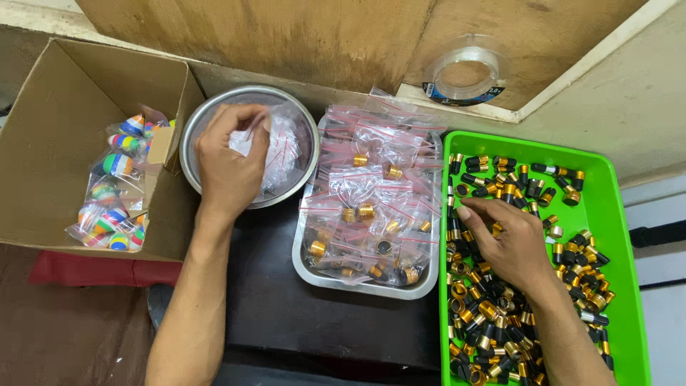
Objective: The person places small black and gold cylindrical objects into clear plastic ziplock bags. They pick up the objects from a green tray, insert them into the bags, and then seal the bags before placing them into a metal bowl.
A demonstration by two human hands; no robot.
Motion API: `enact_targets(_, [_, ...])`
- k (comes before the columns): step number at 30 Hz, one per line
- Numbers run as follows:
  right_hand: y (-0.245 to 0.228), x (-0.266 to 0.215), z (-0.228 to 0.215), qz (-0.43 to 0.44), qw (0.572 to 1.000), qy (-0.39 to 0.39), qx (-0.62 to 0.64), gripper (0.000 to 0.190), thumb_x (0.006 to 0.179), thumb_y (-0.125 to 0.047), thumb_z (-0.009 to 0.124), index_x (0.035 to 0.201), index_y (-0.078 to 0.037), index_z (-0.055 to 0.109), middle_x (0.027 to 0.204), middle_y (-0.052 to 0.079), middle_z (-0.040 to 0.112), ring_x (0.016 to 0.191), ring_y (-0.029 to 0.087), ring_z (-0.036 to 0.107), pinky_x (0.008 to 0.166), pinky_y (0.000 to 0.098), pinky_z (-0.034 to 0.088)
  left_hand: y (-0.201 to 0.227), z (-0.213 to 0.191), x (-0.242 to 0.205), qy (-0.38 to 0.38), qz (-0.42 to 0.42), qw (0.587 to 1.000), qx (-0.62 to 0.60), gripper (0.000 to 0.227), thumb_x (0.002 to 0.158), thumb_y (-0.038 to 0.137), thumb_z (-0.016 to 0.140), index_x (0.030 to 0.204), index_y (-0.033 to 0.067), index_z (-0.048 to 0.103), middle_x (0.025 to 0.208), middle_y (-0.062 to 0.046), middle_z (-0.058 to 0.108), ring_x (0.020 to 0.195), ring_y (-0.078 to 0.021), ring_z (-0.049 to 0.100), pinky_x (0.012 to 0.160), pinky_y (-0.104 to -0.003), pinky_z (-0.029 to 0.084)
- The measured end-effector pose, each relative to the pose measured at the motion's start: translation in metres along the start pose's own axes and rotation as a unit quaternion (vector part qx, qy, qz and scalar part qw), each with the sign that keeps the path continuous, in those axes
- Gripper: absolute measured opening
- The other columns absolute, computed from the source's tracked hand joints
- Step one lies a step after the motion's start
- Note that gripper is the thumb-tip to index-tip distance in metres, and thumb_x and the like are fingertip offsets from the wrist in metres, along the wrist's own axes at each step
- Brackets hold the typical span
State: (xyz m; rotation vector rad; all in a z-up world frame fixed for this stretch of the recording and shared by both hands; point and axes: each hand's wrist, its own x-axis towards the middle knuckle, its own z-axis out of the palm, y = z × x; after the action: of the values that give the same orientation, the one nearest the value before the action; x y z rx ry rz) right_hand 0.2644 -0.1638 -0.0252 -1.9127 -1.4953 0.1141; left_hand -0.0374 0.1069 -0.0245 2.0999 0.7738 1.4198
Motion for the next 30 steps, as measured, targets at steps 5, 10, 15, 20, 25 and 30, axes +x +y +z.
enact_targets(5, [-0.003,-0.001,0.002,-0.015,1.000,0.018,-0.008,0.013,0.099,-0.016,0.075,0.109,-0.010,0.081,0.084,0.010,0.079,0.079,0.029,0.076,0.070,0.0372,0.059,0.038,0.016,-0.007,-0.017,-0.001,0.993,-0.113,0.020,0.100,0.004,0.065,0.118,0.0057,0.074,0.107,-0.014,0.071,0.101,-0.0292,0.067,0.092,-0.039,0.052])
enact_targets(10, [-0.024,0.002,-0.001,-0.025,0.999,0.041,0.017,0.017,0.100,-0.015,0.073,0.114,-0.008,0.079,0.088,0.012,0.078,0.079,0.029,0.075,0.071,0.0382,0.059,0.062,0.036,-0.023,-0.083,-0.037,0.965,-0.246,0.036,0.101,0.008,0.065,0.137,0.0038,0.062,0.118,-0.015,0.070,0.110,-0.0231,0.068,0.098,-0.039,0.055])
enact_targets(15, [-0.050,0.007,-0.004,-0.033,0.994,0.037,0.093,0.024,0.100,-0.012,0.068,0.122,-0.003,0.074,0.101,0.015,0.077,0.086,0.028,0.074,0.074,0.0406,0.058,0.075,0.058,-0.031,-0.259,-0.059,0.914,-0.308,0.059,0.093,0.000,0.070,0.147,0.0068,0.050,0.102,-0.014,0.076,0.087,-0.0234,0.076,0.081,-0.041,0.063])
enact_targets(20, [-0.075,0.010,0.008,-0.025,0.981,0.006,0.194,0.030,0.095,-0.007,0.068,0.122,0.005,0.070,0.098,0.021,0.075,0.078,0.028,0.072,0.070,0.0428,0.059,0.113,0.064,-0.020,-0.350,-0.043,0.894,-0.277,0.060,0.090,-0.004,0.069,0.147,0.0001,0.050,0.094,-0.021,0.075,0.078,-0.0290,0.074,0.073,-0.041,0.062])
enact_targets(25, [-0.079,0.011,0.020,-0.049,0.982,0.057,0.174,0.012,0.094,-0.003,0.071,0.104,-0.001,0.078,0.077,0.011,0.074,0.066,0.018,0.069,0.061,0.0315,0.057,0.114,0.064,-0.026,-0.334,-0.046,0.898,-0.284,0.057,0.090,0.002,0.072,0.143,-0.0001,0.054,0.092,-0.020,0.075,0.073,-0.0242,0.070,0.066,-0.034,0.058])
enact_targets(30, [-0.080,-0.002,0.029,0.021,0.955,0.113,0.275,0.012,0.098,-0.001,0.066,0.108,0.004,0.071,0.075,0.012,0.073,0.068,0.012,0.062,0.067,0.0292,0.057,0.120,0.058,-0.038,-0.332,-0.080,0.896,-0.284,0.059,0.088,0.010,0.077,0.142,-0.0010,0.055,0.091,-0.021,0.077,0.069,-0.0285,0.072,0.062,-0.037,0.057])
